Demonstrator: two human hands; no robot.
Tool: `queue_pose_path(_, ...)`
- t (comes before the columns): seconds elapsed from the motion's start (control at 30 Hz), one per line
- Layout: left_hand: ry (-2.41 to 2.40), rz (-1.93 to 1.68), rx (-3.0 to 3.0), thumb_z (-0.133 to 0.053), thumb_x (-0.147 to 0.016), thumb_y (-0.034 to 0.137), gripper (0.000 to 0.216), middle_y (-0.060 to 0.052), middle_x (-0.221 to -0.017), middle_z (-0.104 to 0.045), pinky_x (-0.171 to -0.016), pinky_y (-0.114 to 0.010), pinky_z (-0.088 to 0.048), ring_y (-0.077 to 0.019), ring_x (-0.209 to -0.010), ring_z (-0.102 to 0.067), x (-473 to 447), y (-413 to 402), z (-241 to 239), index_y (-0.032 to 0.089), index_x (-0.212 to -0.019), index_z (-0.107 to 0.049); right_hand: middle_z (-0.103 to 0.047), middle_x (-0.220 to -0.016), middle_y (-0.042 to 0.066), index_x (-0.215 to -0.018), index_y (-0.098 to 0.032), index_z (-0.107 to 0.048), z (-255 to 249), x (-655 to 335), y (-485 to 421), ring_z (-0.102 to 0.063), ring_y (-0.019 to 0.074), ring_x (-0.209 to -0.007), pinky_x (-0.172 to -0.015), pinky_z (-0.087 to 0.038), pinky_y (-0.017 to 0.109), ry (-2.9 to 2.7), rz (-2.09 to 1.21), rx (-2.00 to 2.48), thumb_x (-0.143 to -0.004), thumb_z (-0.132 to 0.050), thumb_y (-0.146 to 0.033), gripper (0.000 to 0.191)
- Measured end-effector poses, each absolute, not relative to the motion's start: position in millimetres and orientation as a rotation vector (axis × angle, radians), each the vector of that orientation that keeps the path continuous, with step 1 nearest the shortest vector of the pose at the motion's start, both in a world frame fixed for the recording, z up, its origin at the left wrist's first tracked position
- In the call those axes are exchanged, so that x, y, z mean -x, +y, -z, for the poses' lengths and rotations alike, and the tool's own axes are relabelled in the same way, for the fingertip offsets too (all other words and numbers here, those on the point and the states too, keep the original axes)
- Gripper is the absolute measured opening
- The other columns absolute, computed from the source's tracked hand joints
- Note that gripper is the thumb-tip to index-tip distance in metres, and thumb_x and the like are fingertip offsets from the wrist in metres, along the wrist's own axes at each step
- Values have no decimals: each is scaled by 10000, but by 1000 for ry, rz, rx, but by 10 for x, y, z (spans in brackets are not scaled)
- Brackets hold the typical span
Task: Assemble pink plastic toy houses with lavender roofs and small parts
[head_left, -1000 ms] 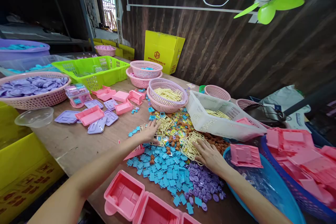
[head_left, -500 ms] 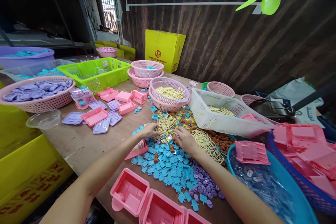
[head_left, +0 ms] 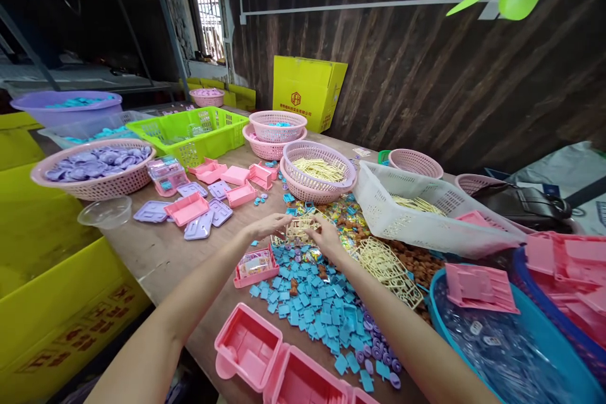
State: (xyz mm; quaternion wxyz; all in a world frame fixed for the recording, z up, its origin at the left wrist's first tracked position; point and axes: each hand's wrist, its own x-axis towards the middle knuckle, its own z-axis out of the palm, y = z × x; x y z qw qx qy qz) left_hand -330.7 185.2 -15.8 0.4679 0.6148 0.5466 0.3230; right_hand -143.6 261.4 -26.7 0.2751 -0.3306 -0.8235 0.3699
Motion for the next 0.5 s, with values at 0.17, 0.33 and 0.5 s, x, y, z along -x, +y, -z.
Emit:
queue_pose_path(0.17, 1442, -808, -1477, -557, -785, 451, 481, -90, -995, -617, -685, -266, -495, -154, -793, -591, 3374, 1925, 365, 131, -1144, -578, -547, -698, -29, -786, -227, -385, 221, 1334, 2691, -605, 155, -541, -470, -493, 283, -1974, -1257, 986, -727, -480, -472, 269)
queue_pose_path(0.33, 1771, -761, -1475, -525, -847, 268, 343, -81, -942, -621, -714, -322, -504, -168, -797, -601, 3533, 2029, 477, 94, -1142, -543, -531, -556, -75, -988, -209, -416, 46, 906, 2517, -570, 139, -447, -411, -448, 240, -1954, -1456, 1024, -689, -549, -440, 401)
queue_pose_path(0.5, 1923, -585, -1572, -530, -871, 322, 297, -76, -1136, -561, -826, -405, -493, -199, -978, -569, 3585, 2050, 547, 153, -1115, -542, -569, -637, -54, -966, -212, -460, -75, 484, 2217, -603, 146, -474, -391, -438, 234, -1993, -1611, 1141, -650, -608, -392, 393)
